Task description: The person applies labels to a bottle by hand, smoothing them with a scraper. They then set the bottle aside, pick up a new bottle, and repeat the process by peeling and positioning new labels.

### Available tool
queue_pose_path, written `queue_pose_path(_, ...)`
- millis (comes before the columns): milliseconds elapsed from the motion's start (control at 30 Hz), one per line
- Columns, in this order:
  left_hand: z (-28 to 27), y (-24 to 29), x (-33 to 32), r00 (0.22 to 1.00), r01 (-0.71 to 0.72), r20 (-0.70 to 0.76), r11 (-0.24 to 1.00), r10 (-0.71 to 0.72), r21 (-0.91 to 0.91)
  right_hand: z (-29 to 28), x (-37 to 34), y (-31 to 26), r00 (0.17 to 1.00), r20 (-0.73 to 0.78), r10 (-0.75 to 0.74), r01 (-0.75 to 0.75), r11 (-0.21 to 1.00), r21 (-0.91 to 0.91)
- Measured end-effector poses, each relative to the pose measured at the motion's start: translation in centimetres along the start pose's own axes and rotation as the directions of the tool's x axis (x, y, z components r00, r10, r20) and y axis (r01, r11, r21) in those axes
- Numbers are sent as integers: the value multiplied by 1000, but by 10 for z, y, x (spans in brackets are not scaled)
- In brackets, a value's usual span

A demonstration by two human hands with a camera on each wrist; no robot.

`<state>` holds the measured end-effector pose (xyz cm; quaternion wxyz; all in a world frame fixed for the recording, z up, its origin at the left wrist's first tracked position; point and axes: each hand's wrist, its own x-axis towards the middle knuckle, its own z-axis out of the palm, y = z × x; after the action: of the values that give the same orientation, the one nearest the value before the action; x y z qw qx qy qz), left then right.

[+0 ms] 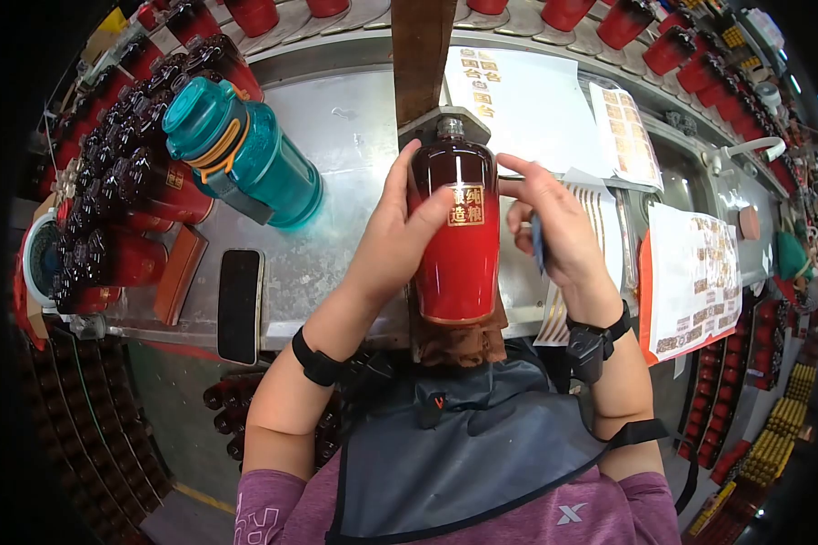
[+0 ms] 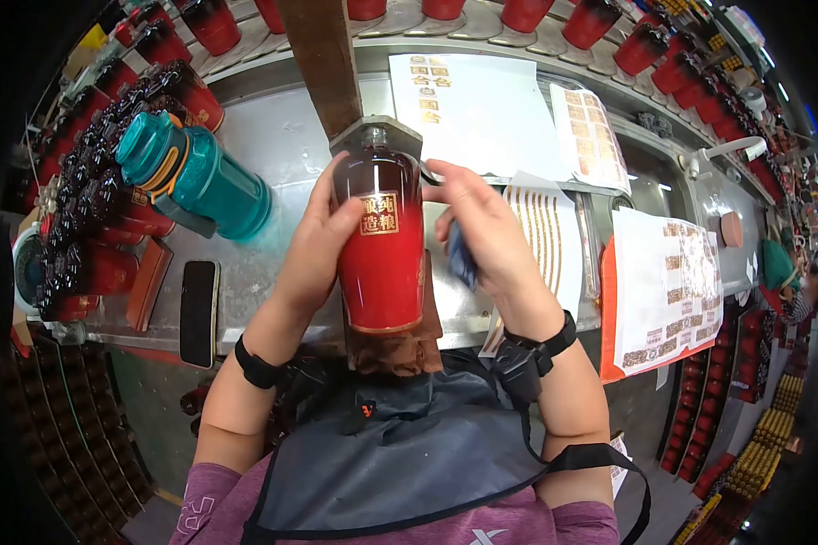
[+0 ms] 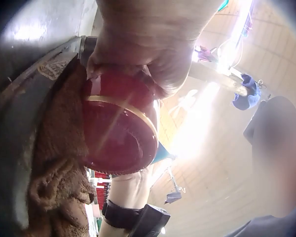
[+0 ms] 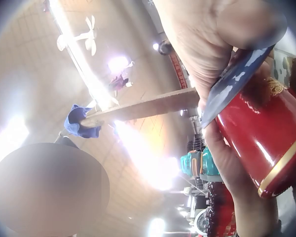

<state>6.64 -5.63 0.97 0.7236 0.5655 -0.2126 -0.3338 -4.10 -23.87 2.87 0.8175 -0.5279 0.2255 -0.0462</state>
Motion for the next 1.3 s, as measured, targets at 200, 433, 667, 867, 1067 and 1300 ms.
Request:
queue_pose_path(200,-6,-5,-6,1000,16,-5,960,-18,-280,-2,-33,-1,994,-111,18,-19,1000,-9)
queue_pose_path(433,0,-3,-12,999,-16,-42,973,6,-230,24,-61,5,999,38,-39,40,999,-27)
queue_pose_path(667,0,-10,-11,997,-59,-60,983,49,-174,23,-58,7,999,25,-38,39,998,-40)
queue_pose_path(867,1,-15,-8,995,-28,-98,979,8,-204,25,-56,7,999,9,-50,51,997,-63)
queue_pose_path(1067,-1,-17,-8,999,-45,-40,955,35,-293,26,-55,7,998,5,-63,63,994,-92)
queue_pose_path(1300,1,-11,-10,999,-45,-11,948,44,-314,28,-55,9,996,-13,-86,84,993,-86)
